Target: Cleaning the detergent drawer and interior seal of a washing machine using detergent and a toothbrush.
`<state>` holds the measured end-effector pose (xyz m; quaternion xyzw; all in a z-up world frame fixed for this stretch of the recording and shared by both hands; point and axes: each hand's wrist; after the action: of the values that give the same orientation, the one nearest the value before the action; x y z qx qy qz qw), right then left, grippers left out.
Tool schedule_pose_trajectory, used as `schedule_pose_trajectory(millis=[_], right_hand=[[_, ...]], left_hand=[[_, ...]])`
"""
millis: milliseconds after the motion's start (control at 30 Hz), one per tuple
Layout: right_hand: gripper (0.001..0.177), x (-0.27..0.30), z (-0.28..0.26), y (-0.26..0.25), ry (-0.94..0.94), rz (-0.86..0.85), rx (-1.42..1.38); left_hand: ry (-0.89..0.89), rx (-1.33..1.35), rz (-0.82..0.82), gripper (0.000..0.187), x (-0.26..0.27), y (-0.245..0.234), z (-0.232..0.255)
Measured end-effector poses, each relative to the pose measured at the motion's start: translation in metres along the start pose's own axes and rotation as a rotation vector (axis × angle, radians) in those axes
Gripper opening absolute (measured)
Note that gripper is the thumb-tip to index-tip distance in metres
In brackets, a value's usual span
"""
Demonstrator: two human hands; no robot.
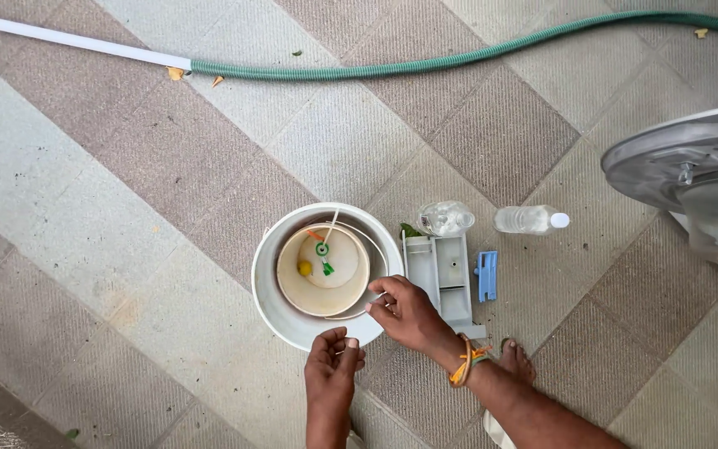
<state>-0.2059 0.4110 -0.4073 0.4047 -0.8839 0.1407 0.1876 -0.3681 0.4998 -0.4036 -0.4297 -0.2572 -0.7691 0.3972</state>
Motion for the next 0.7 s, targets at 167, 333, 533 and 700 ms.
schedule_pose_trajectory(millis=[167, 333, 533, 700], right_hand=[[0.046, -0.081, 0.059, 0.035, -0.128, -0.139, 0.399], [0.057, -0.144, 0.112, 0.059, -0.108, -0.303, 0.691], [0.066, -0.181, 0.161, 0.092, 0.099, -0.444, 0.843], [0.074, -0.205, 0.227, 0.092, -0.022, -0.421, 0.935]], left_hand=[[-0.105, 0.145, -0.053, 0.034, -0.004, -0.016, -0.037], [-0.122, 0.326, -0.07, 0.034, -0.013, -0.016, -0.034], [-0.099, 0.381, -0.092, 0.034, -0.017, -0.032, -0.008], [-0.077, 0.372, -0.14, 0.036, -0.028, -0.041, -0.018]])
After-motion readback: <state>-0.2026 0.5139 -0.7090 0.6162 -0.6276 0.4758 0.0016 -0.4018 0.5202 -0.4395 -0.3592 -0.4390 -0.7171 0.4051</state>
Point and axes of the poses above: each hand's wrist, its own x-axis away from the middle knuckle, its own y-axis out of the palm, z = x × y, and after that the axes turned 6 degrees about -y, right-handed
